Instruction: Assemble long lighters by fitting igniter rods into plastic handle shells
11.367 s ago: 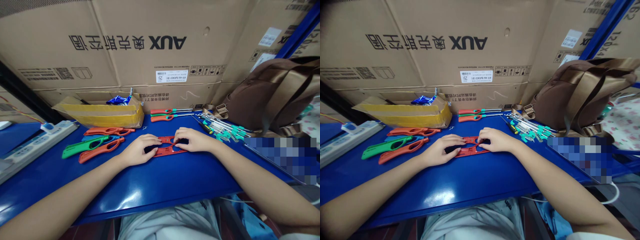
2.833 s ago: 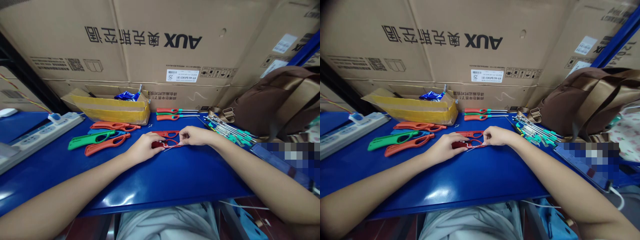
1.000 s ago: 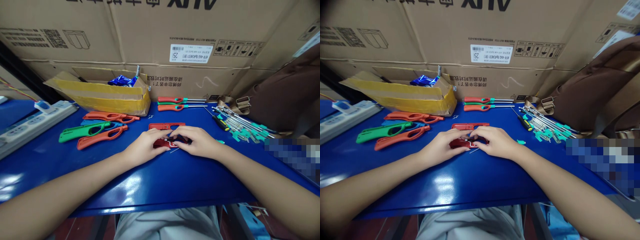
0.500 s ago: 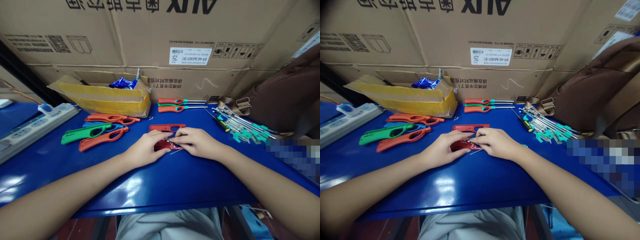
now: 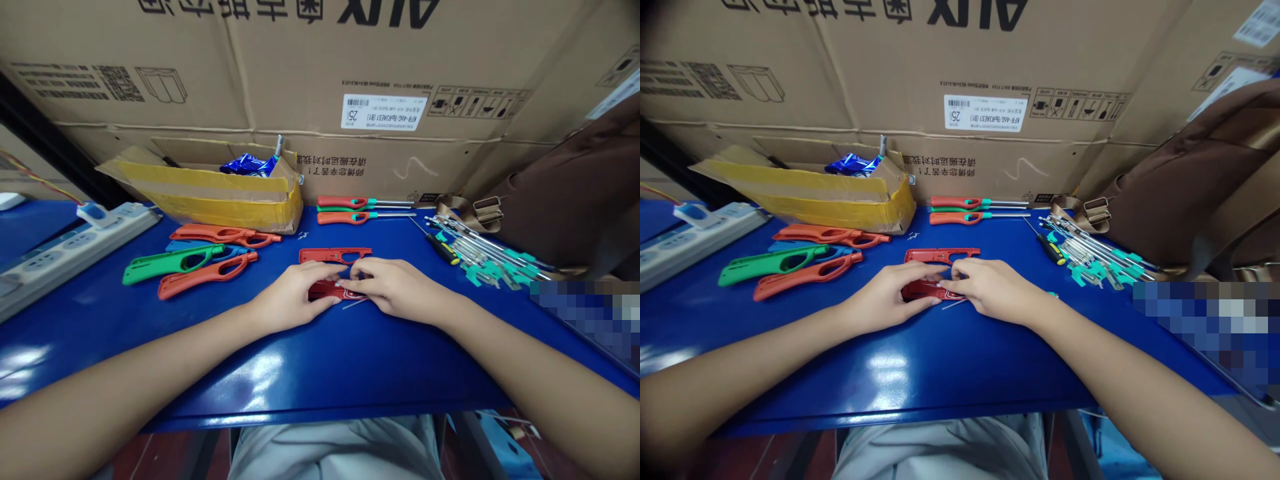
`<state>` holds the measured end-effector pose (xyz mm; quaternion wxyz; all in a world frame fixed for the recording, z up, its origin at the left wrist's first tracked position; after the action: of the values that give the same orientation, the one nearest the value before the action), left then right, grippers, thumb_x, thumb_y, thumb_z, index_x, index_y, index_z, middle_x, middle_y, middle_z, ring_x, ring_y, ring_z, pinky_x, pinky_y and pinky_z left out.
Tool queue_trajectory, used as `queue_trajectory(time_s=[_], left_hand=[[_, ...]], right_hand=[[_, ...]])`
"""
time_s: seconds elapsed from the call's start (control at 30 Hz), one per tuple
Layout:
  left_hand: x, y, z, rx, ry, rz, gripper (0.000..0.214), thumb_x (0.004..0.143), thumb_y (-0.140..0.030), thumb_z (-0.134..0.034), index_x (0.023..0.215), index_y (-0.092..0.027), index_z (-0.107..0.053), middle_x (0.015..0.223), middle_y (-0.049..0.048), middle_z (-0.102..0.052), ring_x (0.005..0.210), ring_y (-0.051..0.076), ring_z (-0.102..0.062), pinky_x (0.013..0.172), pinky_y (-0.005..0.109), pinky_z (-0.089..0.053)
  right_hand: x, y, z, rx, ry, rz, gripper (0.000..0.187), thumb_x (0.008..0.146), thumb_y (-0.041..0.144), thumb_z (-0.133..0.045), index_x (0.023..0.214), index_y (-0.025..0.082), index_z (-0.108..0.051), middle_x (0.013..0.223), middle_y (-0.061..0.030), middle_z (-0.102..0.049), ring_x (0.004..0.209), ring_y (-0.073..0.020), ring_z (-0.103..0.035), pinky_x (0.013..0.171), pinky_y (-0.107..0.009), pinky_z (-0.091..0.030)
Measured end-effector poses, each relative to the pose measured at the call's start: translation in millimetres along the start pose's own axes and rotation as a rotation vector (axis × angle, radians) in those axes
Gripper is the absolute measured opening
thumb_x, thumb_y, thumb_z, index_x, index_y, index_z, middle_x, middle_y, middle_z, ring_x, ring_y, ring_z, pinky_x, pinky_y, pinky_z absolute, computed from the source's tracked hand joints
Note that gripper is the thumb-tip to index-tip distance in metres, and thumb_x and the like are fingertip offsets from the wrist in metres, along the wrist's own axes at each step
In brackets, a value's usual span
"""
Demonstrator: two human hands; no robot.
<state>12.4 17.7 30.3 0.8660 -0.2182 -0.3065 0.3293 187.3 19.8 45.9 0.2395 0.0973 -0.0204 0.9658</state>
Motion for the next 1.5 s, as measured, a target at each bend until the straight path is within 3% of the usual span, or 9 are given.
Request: queue_trajectory(time_s=[0.13, 0.37, 0.57, 0.7, 0.8, 0.93, 1.1, 1.23, 1.5], left_hand=[[1, 1, -0.1, -0.073, -0.008, 0.028, 0.044, 0.084, -0.020, -0.077, 0.126, -0.018, -0.064, 0.114, 0.0082, -0.076, 0.101, 0.021, -0.074, 0.093, 0.035, -0.059], [3, 2, 1.7, -0.053, -0.006, 0.021, 0.045, 0.083, -0.025, -0.079, 0.125, -0.017, -0.065, 0.118, 0.0098, -0.075, 0.103, 0.022, -0.073, 0.093, 0.036, -0.059], [1, -4, 2.7, 0.024, 0.005, -0.067, 0.045, 0.088, -0.026, -0.073, 0.131, -0.018, -0.062, 0.124, 0.0106, -0.072, 0.113, 0.023, -0.069, 0.100, 0.038, -0.056], [-1, -14, 5.0, 0.073, 0.081, -0.142, 0.048, 0.092, -0.024, -0.064, 0.139, -0.020, -0.056, 0.130, 0.0099, -0.068, 0.121, 0.023, -0.063, 0.107, 0.040, -0.051], [-1, -19, 5.9, 0.113, 0.145, -0.179, 0.047, 0.095, -0.021, -0.059, 0.141, -0.020, -0.055, 0.124, 0.0100, -0.069, 0.115, 0.021, -0.064, 0.103, 0.037, -0.053], [-1, -19, 4.7, 0.188, 0.178, -0.208, 0.041, 0.099, -0.023, -0.054, 0.140, -0.021, -0.057, 0.117, 0.0098, -0.070, 0.104, 0.019, -0.069, 0.094, 0.033, -0.057], [1, -13, 5.2, 0.298, 0.184, -0.170, 0.038, 0.102, -0.023, -0.049, 0.138, -0.019, -0.059, 0.118, 0.0111, -0.071, 0.105, 0.021, -0.070, 0.093, 0.035, -0.058], [2, -10, 8.3, 0.310, 0.166, -0.130, 0.038, 0.101, -0.019, -0.049, 0.137, -0.019, -0.060, 0.119, 0.0113, -0.071, 0.107, 0.021, -0.070, 0.095, 0.036, -0.058], [3, -13, 5.9, 0.287, 0.170, -0.173, 0.032, 0.100, -0.016, -0.048, 0.127, -0.021, -0.065, 0.124, 0.0089, -0.070, 0.113, 0.023, -0.064, 0.102, 0.040, -0.052]], right_hand=[[3, 4, -1, -0.069, 0.029, 0.019, 0.046, 0.088, 0.003, -0.052, 0.128, 0.022, -0.068, 0.105, -0.0098, -0.068, 0.092, -0.0221, -0.063, 0.070, -0.030, -0.048], [4, 9, -3, -0.148, 0.043, 0.043, 0.037, 0.095, 0.010, -0.051, 0.127, 0.017, -0.068, 0.107, -0.0139, -0.069, 0.091, -0.0237, -0.064, 0.066, -0.031, -0.047], [-2, -9, 10, 0.082, -0.099, -0.129, 0.025, 0.099, 0.025, -0.053, 0.110, 0.022, -0.075, 0.112, -0.0078, -0.072, 0.098, -0.0203, -0.068, 0.080, -0.030, -0.051], [-8, -26, 20, 0.053, -0.165, -0.196, 0.025, 0.097, 0.022, -0.053, 0.110, 0.020, -0.074, 0.107, -0.0079, -0.072, 0.096, -0.0205, -0.068, 0.079, -0.031, -0.051], [-10, -32, 25, 0.024, -0.181, -0.216, 0.024, 0.096, 0.021, -0.053, 0.107, 0.019, -0.074, 0.103, -0.0085, -0.072, 0.095, -0.0217, -0.067, 0.079, -0.032, -0.050], [-10, -27, 30, 0.123, -0.135, -0.192, 0.021, 0.094, 0.020, -0.054, 0.103, 0.020, -0.073, 0.099, -0.0062, -0.072, 0.087, -0.0186, -0.067, 0.075, -0.030, -0.048], [-9, -14, 31, 0.276, 0.000, -0.141, 0.015, 0.091, 0.020, -0.060, 0.101, 0.021, -0.070, 0.096, -0.0020, -0.071, 0.077, -0.0143, -0.062, 0.067, -0.026, -0.043], [-9, -11, 26, 0.240, 0.071, -0.147, 0.013, 0.091, 0.024, -0.064, 0.103, 0.022, -0.068, 0.099, -0.0021, -0.070, 0.080, -0.0162, -0.063, 0.068, -0.027, -0.043], [-6, -9, 17, 0.224, 0.077, -0.147, 0.009, 0.095, 0.021, -0.059, 0.102, 0.023, -0.065, 0.102, -0.0031, -0.067, 0.081, -0.0163, -0.063, 0.068, -0.027, -0.044]])
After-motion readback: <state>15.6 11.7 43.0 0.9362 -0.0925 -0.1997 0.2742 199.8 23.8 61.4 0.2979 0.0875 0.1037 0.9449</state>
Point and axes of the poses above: each hand's wrist, its own x-axis towards the middle knuckle, its own z-axis out of the back of the hand, y = z × x, the point moved 5 cm from there along x, towards the middle knuckle
